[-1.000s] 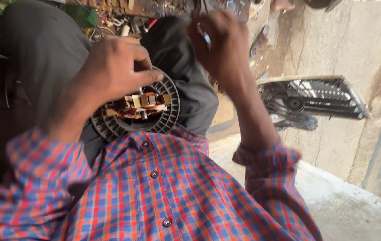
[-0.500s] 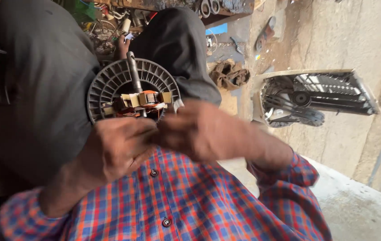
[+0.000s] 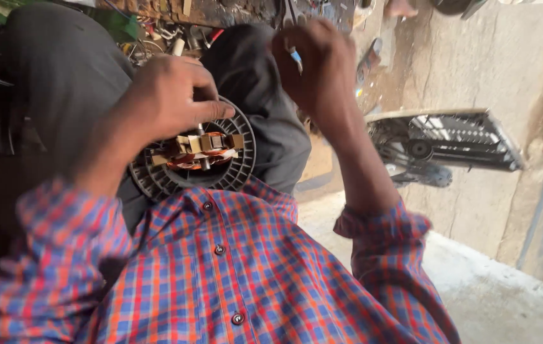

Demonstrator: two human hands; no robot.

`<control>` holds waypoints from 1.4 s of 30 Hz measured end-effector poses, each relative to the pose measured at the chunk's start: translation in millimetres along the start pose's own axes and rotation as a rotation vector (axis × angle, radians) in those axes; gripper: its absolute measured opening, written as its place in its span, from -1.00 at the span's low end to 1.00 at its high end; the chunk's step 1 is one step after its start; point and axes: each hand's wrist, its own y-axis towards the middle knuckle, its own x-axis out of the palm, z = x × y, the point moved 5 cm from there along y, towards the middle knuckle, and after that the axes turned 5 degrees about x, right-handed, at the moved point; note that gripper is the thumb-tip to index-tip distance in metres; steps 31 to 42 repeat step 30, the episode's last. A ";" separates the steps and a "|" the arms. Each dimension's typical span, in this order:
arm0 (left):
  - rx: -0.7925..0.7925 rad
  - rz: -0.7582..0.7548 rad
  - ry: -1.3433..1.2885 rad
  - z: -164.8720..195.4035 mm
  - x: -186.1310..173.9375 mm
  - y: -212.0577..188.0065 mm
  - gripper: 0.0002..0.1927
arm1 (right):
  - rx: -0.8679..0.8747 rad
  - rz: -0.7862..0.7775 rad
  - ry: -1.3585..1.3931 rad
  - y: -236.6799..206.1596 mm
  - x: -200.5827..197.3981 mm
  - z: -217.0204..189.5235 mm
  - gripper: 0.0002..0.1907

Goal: The person sits on the ground with a motor armature resting on their lap and winds copper wire around its slots by hand, repeatedly pulling and guiding the wire to build up coil windings while turning the armature as they work.

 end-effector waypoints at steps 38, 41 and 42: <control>-0.067 -0.128 0.080 -59.4 33.7 -15.7 -0.75 | -0.157 -0.045 -0.055 -29.2 3.6 1.4 -0.87; -0.067 -0.128 0.080 -59.4 33.7 -15.7 -0.75 | -0.157 -0.045 -0.055 -29.2 3.6 1.4 -0.87; -0.067 -0.128 0.080 -59.4 33.7 -15.7 -0.75 | -0.157 -0.045 -0.055 -29.2 3.6 1.4 -0.87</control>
